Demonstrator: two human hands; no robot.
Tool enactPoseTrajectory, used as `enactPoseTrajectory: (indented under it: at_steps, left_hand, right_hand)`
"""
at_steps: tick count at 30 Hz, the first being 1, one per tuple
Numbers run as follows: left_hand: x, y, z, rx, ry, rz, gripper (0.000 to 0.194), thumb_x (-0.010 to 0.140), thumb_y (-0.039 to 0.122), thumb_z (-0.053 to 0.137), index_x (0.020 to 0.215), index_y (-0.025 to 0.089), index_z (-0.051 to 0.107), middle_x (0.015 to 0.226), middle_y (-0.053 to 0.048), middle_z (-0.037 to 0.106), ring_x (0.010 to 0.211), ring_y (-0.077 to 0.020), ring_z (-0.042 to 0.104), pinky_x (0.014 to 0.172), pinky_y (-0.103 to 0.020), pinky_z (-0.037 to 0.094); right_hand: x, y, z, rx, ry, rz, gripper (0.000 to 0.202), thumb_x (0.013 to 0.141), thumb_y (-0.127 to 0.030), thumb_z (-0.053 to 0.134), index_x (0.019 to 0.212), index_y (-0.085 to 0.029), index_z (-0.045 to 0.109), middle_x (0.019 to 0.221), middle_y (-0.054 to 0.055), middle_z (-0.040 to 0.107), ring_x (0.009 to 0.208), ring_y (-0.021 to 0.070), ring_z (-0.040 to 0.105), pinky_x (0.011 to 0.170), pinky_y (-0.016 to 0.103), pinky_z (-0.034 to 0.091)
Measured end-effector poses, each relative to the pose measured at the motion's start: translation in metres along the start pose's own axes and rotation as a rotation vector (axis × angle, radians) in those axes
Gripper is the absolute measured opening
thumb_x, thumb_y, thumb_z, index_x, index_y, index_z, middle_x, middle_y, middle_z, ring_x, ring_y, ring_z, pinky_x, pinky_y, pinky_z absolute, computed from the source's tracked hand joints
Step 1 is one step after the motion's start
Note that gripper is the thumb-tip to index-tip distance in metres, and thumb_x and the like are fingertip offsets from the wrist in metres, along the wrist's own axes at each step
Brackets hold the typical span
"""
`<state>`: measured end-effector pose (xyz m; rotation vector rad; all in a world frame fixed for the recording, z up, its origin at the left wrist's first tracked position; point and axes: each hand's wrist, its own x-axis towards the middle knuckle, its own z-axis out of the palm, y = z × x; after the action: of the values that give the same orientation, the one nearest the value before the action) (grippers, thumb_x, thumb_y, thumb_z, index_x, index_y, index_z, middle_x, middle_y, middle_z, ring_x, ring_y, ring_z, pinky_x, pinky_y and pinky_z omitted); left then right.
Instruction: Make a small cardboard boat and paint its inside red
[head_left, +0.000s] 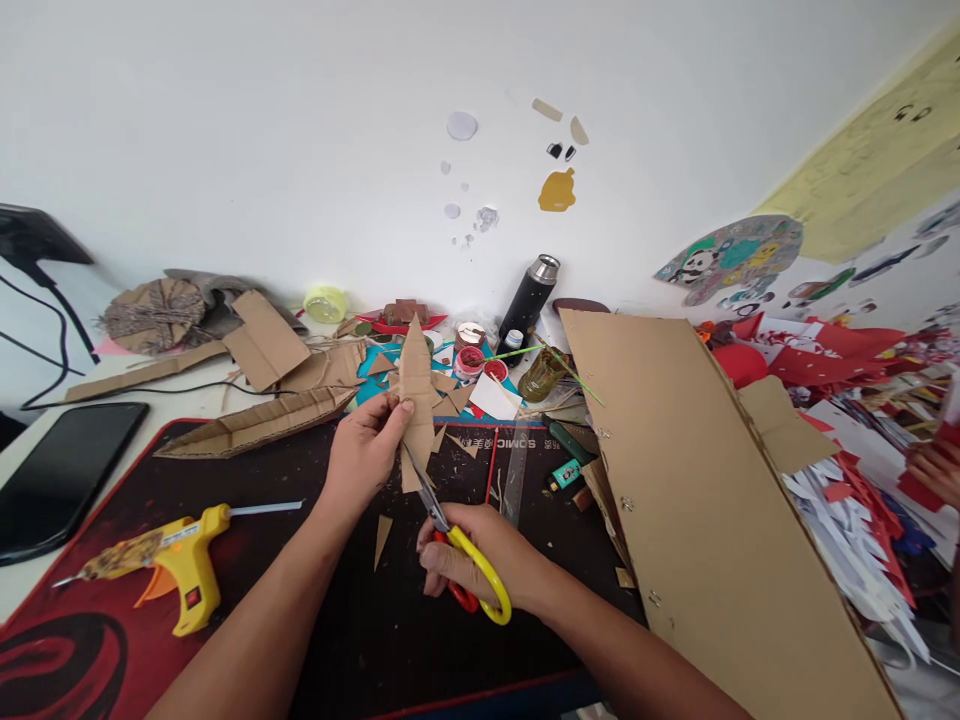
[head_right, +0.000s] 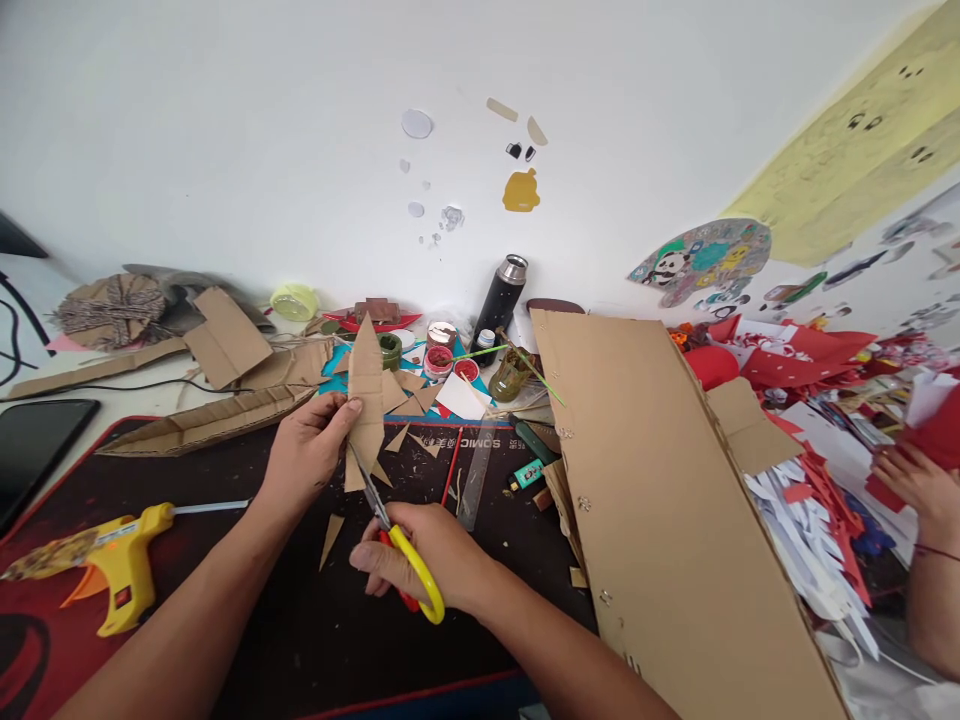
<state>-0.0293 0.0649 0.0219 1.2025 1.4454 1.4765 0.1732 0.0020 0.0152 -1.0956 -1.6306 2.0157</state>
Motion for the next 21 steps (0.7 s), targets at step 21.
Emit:
enactPoseTrajectory:
  at_steps: [21]
  left_hand:
    - [-0.002, -0.004, 0.004, -0.014, -0.006, -0.023, 0.036, 0.084, 0.055, 0.074, 0.072, 0.023, 0.065, 0.071, -0.001, 0.060, 0.068, -0.0182, 0.049, 0.063, -0.029, 0.044]
  right_hand:
    - [-0.002, -0.006, 0.000, -0.068, 0.020, 0.045, 0.053, 0.087, -0.069, 0.083, 0.099, -0.020, 0.066, 0.071, -0.001, 0.071, 0.063, 0.0162, 0.072, 0.063, 0.025, 0.058]
